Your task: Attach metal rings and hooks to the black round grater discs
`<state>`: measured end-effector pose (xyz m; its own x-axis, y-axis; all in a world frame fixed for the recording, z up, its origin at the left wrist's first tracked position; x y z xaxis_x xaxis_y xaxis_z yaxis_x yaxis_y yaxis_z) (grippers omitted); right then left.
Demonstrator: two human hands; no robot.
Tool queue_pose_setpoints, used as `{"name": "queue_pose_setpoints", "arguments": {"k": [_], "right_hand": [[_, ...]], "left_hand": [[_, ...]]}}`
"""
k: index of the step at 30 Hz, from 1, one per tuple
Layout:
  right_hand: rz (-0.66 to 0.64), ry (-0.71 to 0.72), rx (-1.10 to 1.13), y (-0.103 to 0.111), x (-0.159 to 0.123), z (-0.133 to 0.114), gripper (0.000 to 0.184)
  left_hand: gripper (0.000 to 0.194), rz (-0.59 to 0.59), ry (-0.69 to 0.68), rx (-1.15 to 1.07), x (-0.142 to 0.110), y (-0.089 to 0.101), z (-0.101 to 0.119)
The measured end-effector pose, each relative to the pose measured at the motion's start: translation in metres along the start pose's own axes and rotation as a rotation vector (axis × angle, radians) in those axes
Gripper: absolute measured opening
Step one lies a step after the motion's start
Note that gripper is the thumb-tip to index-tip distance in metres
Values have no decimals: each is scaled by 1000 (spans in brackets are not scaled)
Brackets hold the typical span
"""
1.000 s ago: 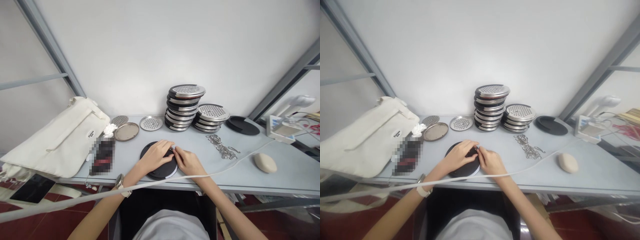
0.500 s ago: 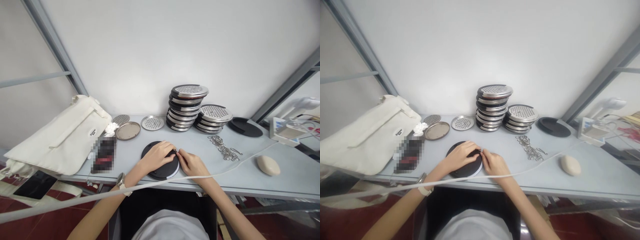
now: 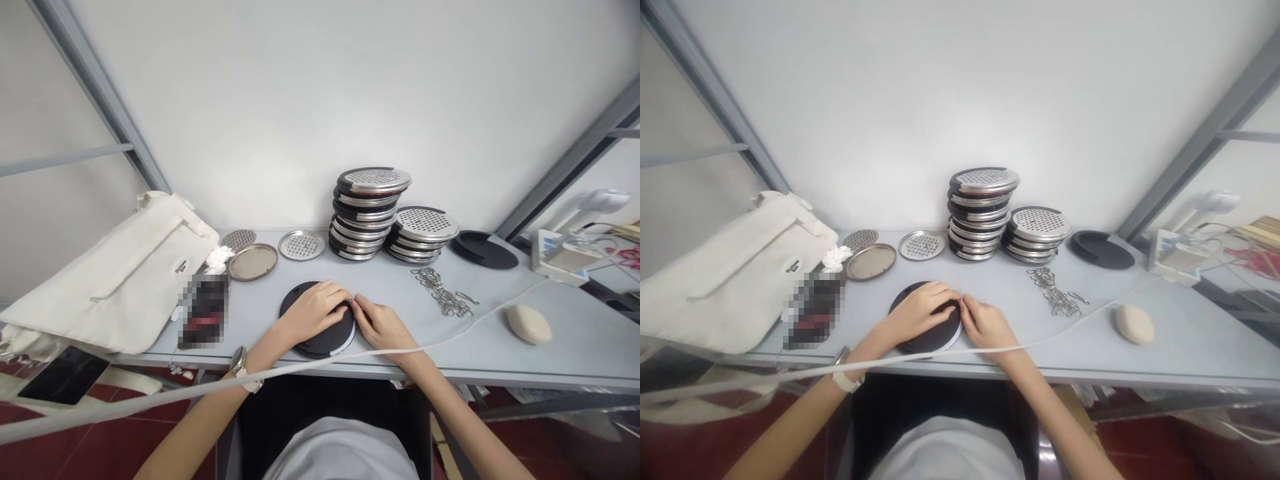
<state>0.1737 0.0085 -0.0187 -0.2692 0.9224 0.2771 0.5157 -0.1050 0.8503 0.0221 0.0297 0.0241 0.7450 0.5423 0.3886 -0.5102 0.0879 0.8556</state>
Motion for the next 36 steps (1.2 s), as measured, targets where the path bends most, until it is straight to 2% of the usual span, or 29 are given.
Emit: {"name": "queue_pose_setpoints", "arguments": {"k": [7, 21, 36], "right_hand": [[-29, -9, -5, 1, 0, -1, 21], [-9, 29, 115, 0, -1, -2, 24], [25, 49, 105, 1, 0, -2, 26]], "left_hand": [[18, -11, -14, 15, 0, -2, -1], [13, 20, -1, 63, 0, -2, -2], [14, 14, -28, 42, -1, -4, -5]]}}
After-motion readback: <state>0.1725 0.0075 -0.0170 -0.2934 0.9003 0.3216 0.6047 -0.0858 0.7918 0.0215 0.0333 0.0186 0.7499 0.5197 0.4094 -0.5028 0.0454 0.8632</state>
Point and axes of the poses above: each hand's wrist, its own x-axis towards the middle knuckle, its own y-axis out of the back of the hand, z = x × y, the point moved 3 cm from there along x, towards the middle knuckle, and after that the axes turned 1 degree about z, right-handed, at the moved point
